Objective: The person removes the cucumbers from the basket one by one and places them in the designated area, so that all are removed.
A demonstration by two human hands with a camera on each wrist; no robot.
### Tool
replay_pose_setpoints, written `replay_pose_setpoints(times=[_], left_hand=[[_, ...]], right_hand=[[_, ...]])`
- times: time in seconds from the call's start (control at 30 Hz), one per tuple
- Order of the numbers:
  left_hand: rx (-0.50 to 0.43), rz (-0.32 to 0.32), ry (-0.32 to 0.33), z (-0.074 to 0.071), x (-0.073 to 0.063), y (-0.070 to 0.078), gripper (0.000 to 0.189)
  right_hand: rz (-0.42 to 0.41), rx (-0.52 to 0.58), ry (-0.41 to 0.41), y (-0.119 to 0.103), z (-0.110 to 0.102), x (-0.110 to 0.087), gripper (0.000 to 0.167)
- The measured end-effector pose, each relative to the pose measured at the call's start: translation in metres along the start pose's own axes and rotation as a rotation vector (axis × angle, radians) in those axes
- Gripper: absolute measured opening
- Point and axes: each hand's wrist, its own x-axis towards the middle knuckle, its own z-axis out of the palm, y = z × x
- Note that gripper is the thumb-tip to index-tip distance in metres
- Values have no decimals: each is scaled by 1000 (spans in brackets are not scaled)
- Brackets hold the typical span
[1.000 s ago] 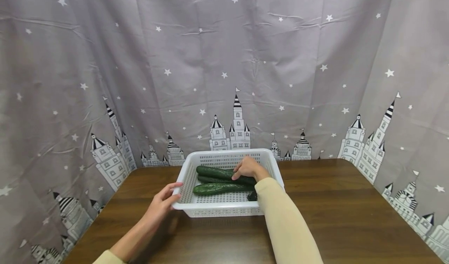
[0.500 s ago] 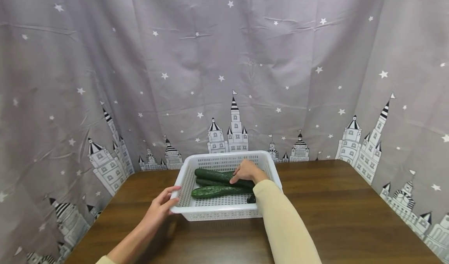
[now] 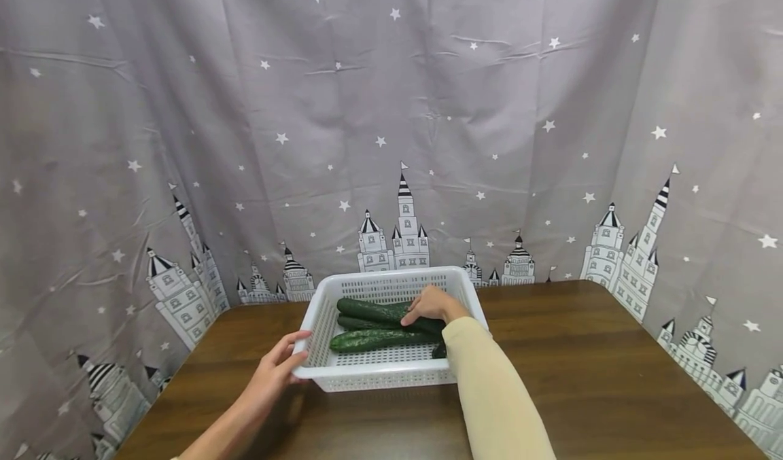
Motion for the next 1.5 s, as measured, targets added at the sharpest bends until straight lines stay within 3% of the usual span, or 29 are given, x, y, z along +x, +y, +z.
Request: replay_pose_setpoints(times=[0.27,0.63,0.87,1.5], left_hand=[[3,-5,-5,0,-2,0,38],[-7,-10,2,-1,0,-2,38],[-5,-15,-7,-1,-2,-5,38],[1,-5,-5,0,-1,-1,38]], right_hand=[[46,88,9,7,3,-2,38],[26,129,-39,6,0,-6,40],[20,108,-60,4,0,-13,38],[6,142,-37,4,-7,-2,34]])
